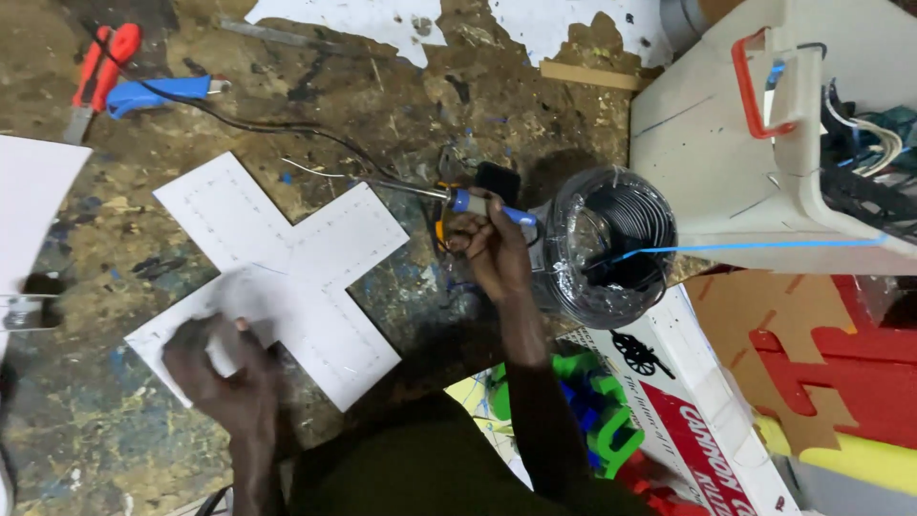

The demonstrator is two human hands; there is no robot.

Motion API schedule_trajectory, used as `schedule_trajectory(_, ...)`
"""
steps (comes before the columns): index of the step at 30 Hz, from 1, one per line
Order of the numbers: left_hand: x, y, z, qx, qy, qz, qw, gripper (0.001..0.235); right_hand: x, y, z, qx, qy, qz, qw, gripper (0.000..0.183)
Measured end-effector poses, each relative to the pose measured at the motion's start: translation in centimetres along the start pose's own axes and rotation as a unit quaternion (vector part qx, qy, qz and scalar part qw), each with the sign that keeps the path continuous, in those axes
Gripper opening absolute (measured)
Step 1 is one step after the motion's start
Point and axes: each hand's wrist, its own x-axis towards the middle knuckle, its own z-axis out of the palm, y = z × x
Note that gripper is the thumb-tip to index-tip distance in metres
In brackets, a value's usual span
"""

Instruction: Soldering electrical connections and LEDs onto a sign component at a workbench.

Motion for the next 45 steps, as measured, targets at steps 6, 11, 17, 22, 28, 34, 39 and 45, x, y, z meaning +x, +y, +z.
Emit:
schedule_trajectory(6, -5.0, 10.8, 11.7, -0.194, -0.234, -0.117, 0.946, 0.019, 1.0, -1.5, -4.6, -0.087, -0.029, -0.009, 0.996, 0.054)
schedule_trajectory(11, -7.7, 13.4, 18.6, -0.099, -0.244, -0.075, 0.962, 0.042, 0.2, -2.1, -6.1, -0.09, -0.036, 0.024, 0.995, 0.049)
schedule_trajectory(17, -9.8, 13.5, 21.9, 0.066, -0.268, -0.121, 0.953, 0.038, 0.0, -2.5, -6.0, -0.099, -0.045, 0.06, 0.992, 0.046)
schedule_trajectory(22, -11.3, 10.9, 23.6, 0.095, -0.292, -0.173, 0.936, 0.04, 1.0, -2.6, -5.6, -0.081, -0.041, 0.116, 0.989, 0.037)
schedule_trajectory(28, -6.2, 10.6, 17.8, 0.013, -0.22, -0.198, 0.955, 0.022, 2.6, -0.6, -4.8, -0.035, -0.067, 0.106, 0.991, 0.039)
schedule_trajectory(34, -3.0, 1.4, 8.0, -0.116, -0.002, -0.389, 0.914, 0.012, 4.4, 3.9, -2.8, 0.059, -0.044, 0.108, 0.991, 0.042)
schedule_trajectory(39, -0.9, -6.1, 1.8, -0.256, 0.185, -0.422, 0.85, 0.01, 4.6, 9.7, 1.5, 0.039, -0.063, 0.136, 0.988, 0.034)
schedule_trajectory(45, 4.3, -4.2, -6.8, -0.154, 0.049, -0.435, 0.886, 0.039, 3.9, 15.5, 4.0, 0.024, -0.058, 0.158, 0.985, 0.034)
